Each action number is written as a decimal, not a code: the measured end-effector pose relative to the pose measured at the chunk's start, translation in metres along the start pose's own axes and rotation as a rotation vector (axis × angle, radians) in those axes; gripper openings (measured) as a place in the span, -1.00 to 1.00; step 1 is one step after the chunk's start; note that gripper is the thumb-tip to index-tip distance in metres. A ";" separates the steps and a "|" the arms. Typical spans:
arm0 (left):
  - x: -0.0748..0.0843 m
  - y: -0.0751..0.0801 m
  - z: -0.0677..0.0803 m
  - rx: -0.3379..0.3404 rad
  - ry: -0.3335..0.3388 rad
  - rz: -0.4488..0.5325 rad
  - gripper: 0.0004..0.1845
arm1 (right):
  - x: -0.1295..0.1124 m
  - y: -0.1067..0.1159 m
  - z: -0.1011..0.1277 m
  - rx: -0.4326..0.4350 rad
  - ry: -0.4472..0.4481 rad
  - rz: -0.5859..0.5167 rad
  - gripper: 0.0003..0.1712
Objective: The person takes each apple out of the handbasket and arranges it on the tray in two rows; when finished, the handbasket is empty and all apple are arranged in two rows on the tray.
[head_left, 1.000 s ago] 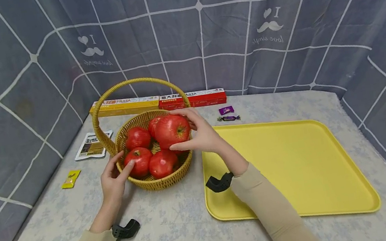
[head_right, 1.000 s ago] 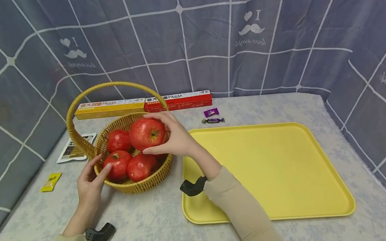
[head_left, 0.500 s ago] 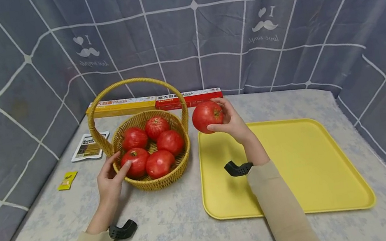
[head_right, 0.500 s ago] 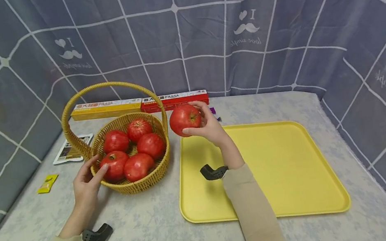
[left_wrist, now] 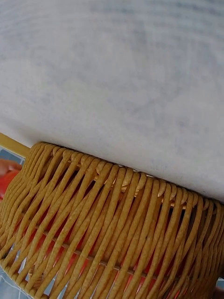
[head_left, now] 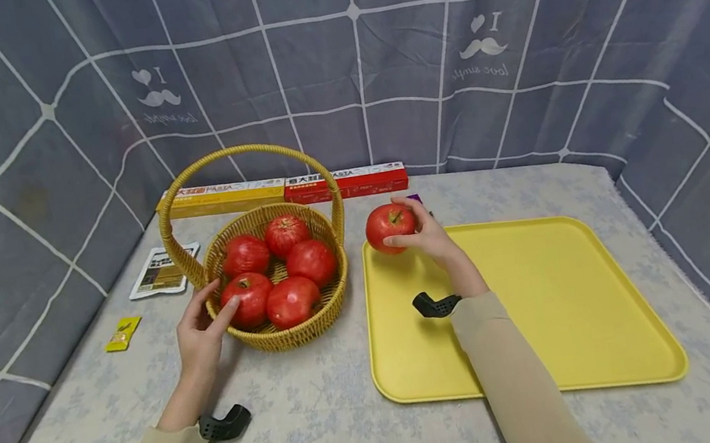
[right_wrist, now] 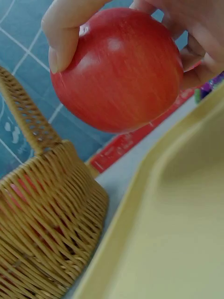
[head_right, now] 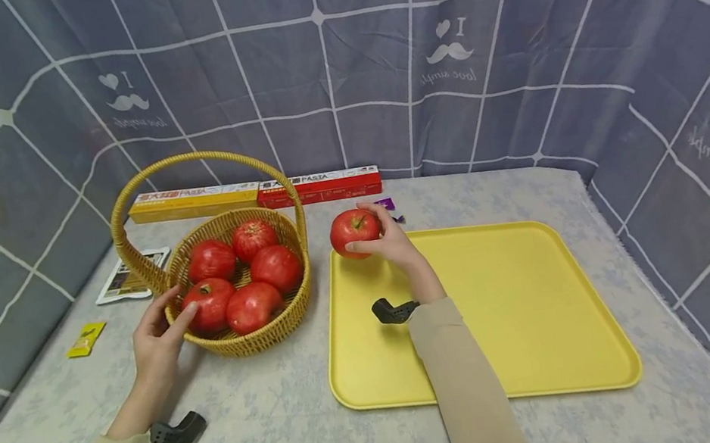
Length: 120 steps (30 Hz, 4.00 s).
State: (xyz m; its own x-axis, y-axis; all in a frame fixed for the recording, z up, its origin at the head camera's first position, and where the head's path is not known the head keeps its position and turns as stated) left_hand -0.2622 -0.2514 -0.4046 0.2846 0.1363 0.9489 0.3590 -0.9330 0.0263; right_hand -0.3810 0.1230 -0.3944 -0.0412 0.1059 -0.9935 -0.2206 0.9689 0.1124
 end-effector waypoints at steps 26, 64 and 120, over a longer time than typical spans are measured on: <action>0.001 0.000 0.000 -0.006 -0.004 -0.005 -0.50 | 0.025 -0.001 -0.001 -0.075 -0.122 0.203 -0.06; 0.000 0.000 0.000 -0.010 0.002 0.001 -0.50 | -0.065 -0.153 0.047 -0.356 0.249 0.214 -0.19; 0.003 0.000 0.001 -0.010 0.014 0.022 -0.51 | -0.103 -0.084 0.048 -0.351 0.353 -0.101 -0.42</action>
State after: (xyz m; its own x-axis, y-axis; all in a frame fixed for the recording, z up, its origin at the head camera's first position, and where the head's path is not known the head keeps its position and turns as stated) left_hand -0.2605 -0.2511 -0.4021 0.2794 0.1109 0.9537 0.3443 -0.9388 0.0084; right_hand -0.3112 0.0419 -0.3024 -0.3161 -0.1252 -0.9404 -0.5523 0.8303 0.0751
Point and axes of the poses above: each hand's wrist, its own z-axis away from the middle knuckle, its own y-axis out of the back of the hand, x = y × z, the point moved 10 cm from there along -z, towards the middle knuckle, and after that the axes turned 4 degrees about -y, right-handed, at the moved point
